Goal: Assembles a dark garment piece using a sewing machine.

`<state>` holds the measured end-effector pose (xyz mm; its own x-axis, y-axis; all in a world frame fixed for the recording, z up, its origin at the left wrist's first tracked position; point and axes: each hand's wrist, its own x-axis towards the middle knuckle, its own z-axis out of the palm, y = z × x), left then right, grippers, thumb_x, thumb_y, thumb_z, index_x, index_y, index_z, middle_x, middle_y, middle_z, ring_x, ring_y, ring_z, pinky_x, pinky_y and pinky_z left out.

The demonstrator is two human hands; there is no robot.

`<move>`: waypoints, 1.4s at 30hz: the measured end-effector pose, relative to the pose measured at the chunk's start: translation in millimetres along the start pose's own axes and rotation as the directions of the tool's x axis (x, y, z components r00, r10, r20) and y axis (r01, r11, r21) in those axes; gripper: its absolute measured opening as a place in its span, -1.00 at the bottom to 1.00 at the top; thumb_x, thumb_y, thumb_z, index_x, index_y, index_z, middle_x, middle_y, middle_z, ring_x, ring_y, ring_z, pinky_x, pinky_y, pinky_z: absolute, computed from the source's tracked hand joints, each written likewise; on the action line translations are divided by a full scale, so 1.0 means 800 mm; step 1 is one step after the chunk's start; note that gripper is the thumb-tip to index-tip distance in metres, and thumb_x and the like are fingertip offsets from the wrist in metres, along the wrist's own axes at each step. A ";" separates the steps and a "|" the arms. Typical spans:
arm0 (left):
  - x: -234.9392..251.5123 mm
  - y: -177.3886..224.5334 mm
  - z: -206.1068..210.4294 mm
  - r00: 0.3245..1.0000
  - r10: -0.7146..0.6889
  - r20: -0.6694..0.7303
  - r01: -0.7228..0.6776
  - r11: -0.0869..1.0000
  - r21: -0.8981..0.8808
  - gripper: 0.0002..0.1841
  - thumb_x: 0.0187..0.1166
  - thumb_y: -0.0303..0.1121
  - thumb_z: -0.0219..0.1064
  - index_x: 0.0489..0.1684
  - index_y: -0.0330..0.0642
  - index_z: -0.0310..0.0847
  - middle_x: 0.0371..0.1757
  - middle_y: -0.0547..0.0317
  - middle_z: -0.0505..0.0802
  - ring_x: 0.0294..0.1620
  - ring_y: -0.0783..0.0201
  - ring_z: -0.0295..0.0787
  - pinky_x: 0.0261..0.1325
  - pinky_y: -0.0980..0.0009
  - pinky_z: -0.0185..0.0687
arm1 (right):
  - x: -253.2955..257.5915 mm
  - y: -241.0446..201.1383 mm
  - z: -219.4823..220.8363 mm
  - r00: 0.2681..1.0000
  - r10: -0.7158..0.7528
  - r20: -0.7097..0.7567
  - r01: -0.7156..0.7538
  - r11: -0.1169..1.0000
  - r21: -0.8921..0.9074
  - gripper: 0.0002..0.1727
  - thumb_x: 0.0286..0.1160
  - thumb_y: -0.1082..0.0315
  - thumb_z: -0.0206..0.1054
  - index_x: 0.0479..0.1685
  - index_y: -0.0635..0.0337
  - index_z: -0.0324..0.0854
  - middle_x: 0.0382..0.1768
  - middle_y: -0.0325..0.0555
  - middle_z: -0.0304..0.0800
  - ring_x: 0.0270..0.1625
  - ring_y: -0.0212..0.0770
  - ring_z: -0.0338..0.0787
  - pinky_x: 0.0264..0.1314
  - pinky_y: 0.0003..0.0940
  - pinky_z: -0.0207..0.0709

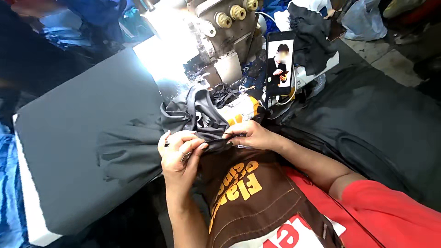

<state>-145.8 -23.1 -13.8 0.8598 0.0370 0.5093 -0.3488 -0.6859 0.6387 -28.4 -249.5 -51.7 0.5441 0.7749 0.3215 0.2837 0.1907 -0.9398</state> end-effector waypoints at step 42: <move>0.045 0.036 -0.003 0.983 -0.140 -0.116 0.164 0.959 0.233 -0.87 0.46 -0.43 0.49 -0.13 -0.08 0.91 -0.06 0.18 0.90 0.23 0.19 0.72 0.58 -0.07 0.16 | 0.074 -0.039 0.006 0.951 -0.237 -0.196 0.130 0.887 -0.444 -0.88 0.42 0.42 0.52 -0.17 0.27 0.85 -0.18 -0.05 0.89 -0.05 -0.37 0.83 0.11 -0.50 0.66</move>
<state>-125.8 -40.0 24.5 0.8509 0.2166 0.4785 -0.1067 -0.8207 0.5613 -9.0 -206.6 -4.0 0.6053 0.5736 0.5518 0.6727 0.0019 -0.7399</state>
